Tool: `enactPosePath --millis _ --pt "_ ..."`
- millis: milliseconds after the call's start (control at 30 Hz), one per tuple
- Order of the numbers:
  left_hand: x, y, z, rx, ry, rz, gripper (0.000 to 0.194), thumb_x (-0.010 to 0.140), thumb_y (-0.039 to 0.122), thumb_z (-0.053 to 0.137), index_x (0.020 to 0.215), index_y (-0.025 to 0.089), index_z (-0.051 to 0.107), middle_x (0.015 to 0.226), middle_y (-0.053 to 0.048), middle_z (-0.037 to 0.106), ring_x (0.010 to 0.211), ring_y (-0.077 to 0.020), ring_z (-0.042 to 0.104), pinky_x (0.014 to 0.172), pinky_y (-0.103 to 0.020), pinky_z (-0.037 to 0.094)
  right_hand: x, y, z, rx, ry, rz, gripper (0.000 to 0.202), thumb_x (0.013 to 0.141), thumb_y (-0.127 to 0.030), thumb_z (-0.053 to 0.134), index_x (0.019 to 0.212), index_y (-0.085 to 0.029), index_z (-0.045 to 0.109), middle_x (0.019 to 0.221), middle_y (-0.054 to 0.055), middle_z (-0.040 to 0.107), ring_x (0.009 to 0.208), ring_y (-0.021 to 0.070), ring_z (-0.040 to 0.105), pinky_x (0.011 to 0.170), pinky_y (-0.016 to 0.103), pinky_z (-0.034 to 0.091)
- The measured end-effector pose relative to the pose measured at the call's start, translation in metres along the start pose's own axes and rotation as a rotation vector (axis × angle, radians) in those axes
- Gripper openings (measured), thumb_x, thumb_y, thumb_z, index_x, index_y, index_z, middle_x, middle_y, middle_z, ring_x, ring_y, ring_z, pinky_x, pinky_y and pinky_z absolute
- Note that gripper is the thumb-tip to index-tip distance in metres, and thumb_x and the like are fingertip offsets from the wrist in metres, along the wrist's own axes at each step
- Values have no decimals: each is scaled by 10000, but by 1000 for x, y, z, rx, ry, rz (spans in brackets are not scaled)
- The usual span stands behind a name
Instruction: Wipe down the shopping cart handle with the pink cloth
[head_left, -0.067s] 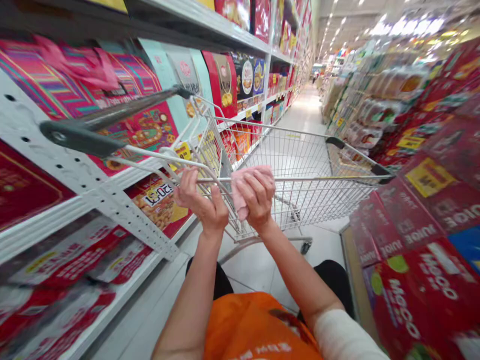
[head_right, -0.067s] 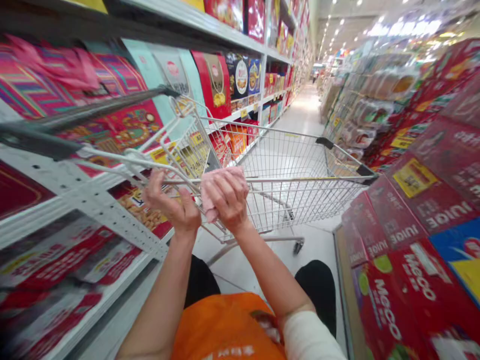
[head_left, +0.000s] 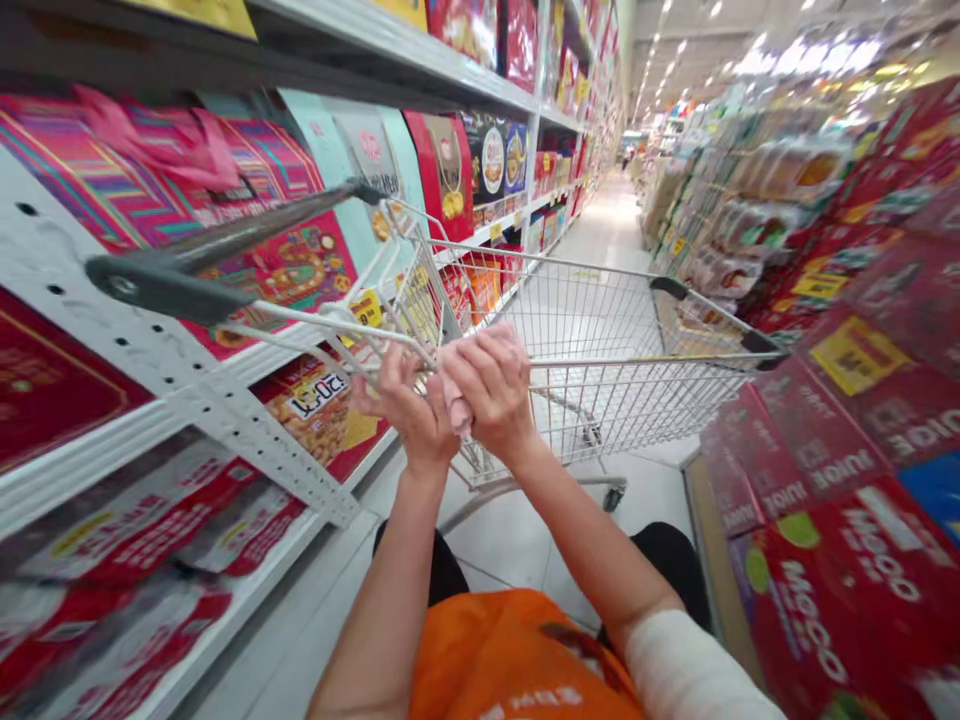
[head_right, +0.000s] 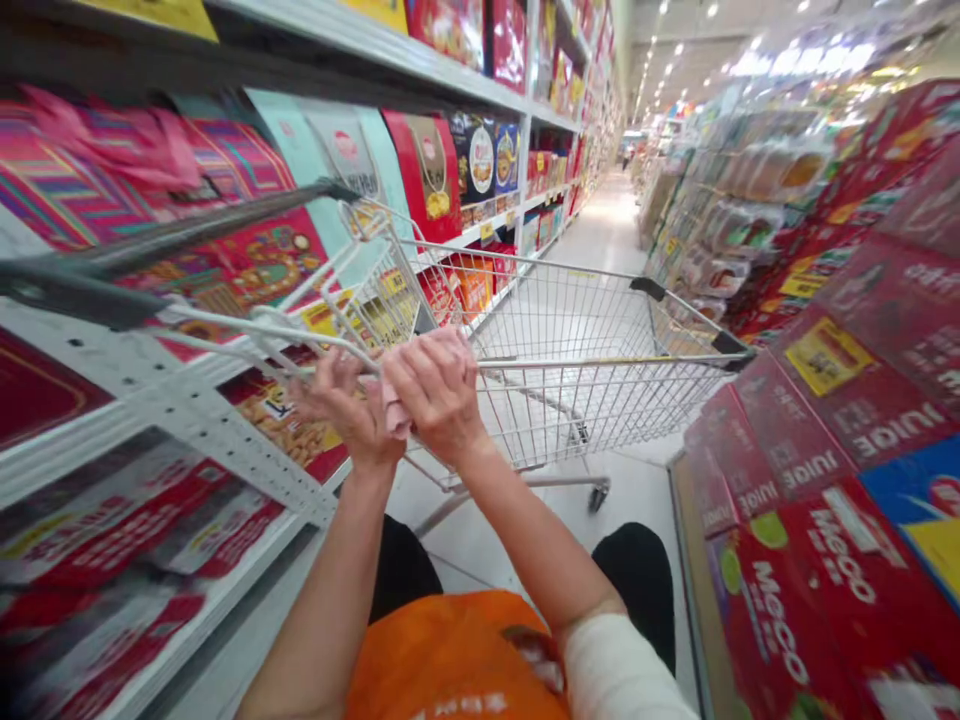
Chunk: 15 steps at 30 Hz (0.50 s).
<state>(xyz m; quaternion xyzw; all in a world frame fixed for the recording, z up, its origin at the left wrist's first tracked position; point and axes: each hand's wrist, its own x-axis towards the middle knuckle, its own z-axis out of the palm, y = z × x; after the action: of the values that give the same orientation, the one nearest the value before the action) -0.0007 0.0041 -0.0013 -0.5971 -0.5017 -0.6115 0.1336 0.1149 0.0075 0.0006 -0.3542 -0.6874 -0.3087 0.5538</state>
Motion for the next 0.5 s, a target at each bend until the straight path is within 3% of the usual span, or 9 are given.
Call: enactPosePath --millis 133,300,400,500 --pt "3 -4 0 40 -89 -5 414 1023 415 292 1249 153 521 1152 -150 642 1208 -277 557 1157 -503 219 8 -2 -5 -49 -96 5 274 969 -258 532 1218 -213 640 1173 52 724 1204 200 583 1122 427 389" --pt "4 -8 -1 54 -69 51 386 1001 404 362 1241 150 529 1093 -145 653 1193 -297 545 1167 -539 155 -27 45 -38 -146 -48 129 330 975 -214 484 1282 -207 604 1182 82 703 1225 219 581 1075 418 437" --pt "2 -7 4 21 -92 -29 415 995 426 380 1281 153 507 1147 -156 635 1230 -302 519 1172 -536 166 -47 73 -56 -213 -44 221 377 965 -177 452 1319 -200 582 1235 107 669 1248 227 573 1086 443 448" --pt "-1 -2 8 -25 -138 -98 436 998 424 383 1323 150 478 1218 -172 609 1292 -308 470 1177 -541 172 -51 79 -57 -245 13 298 394 944 -131 435 1300 -193 592 1224 113 663 1243 232 575 1092 473 456"
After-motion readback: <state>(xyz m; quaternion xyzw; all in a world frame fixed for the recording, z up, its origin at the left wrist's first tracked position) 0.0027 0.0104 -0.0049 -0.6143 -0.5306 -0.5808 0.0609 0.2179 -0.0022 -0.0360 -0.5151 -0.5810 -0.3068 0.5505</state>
